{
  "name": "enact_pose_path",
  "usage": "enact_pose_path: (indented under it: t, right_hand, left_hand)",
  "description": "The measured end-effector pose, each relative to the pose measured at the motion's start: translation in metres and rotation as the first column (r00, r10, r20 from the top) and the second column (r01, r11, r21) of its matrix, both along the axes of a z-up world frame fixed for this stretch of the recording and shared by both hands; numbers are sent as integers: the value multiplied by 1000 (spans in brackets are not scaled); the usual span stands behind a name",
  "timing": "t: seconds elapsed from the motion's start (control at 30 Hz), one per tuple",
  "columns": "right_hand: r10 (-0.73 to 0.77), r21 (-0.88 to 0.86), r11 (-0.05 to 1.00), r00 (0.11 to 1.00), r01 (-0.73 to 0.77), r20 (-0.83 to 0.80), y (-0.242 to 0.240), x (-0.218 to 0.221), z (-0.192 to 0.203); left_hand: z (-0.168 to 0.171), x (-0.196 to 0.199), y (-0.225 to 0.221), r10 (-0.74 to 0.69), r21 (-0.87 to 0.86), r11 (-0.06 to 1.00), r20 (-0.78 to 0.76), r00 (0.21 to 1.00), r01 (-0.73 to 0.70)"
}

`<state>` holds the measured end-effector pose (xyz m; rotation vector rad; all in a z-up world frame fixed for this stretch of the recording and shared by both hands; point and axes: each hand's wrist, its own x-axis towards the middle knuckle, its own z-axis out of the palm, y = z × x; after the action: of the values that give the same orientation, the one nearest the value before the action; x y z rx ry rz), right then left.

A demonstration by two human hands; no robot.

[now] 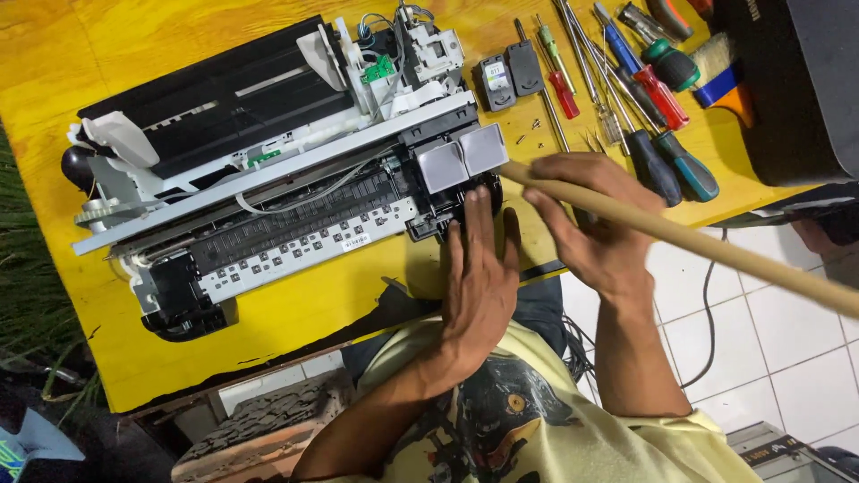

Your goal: Disassembling and cleaning the internal components of a printer using a screwdriver and a brush.

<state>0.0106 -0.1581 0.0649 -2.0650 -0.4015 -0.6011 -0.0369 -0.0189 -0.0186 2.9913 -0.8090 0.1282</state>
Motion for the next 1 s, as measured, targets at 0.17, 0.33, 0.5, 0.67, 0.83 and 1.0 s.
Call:
enact_pose_path:
  t: [0.17, 0.33, 0.5, 0.67, 0.83, 1.0]
  right_hand:
    - [-44, 27, 999, 997, 46, -67, -6, -5, 5]
    - [-51, -54, 997, 999, 51, 0, -21, 1, -12]
    - [-14, -15, 1000, 1000, 14, 2, -1, 8, -5]
    - [-85, -116, 989, 995, 90, 45, -27, -5, -3]
    - [7, -90, 996, 996, -15, -94, -7, 2, 2]
    - [-41, -246, 969, 999, 32, -30, -27, -7, 3]
  left_hand:
    - [16, 4, 10, -58, -221, 974, -11, 998, 54]
    - [9, -3, 16, -130, -359, 927, -40, 991, 107]
    - [-16, 15, 32, 14, -759, 552, 423, 906, 346]
    - [76, 95, 81, 31, -741, 598, 403, 915, 306]
    - [97, 134, 74, -285, -592, 724, 210, 935, 354]
    - [80, 146, 71, -325, -606, 710, 170, 930, 359]
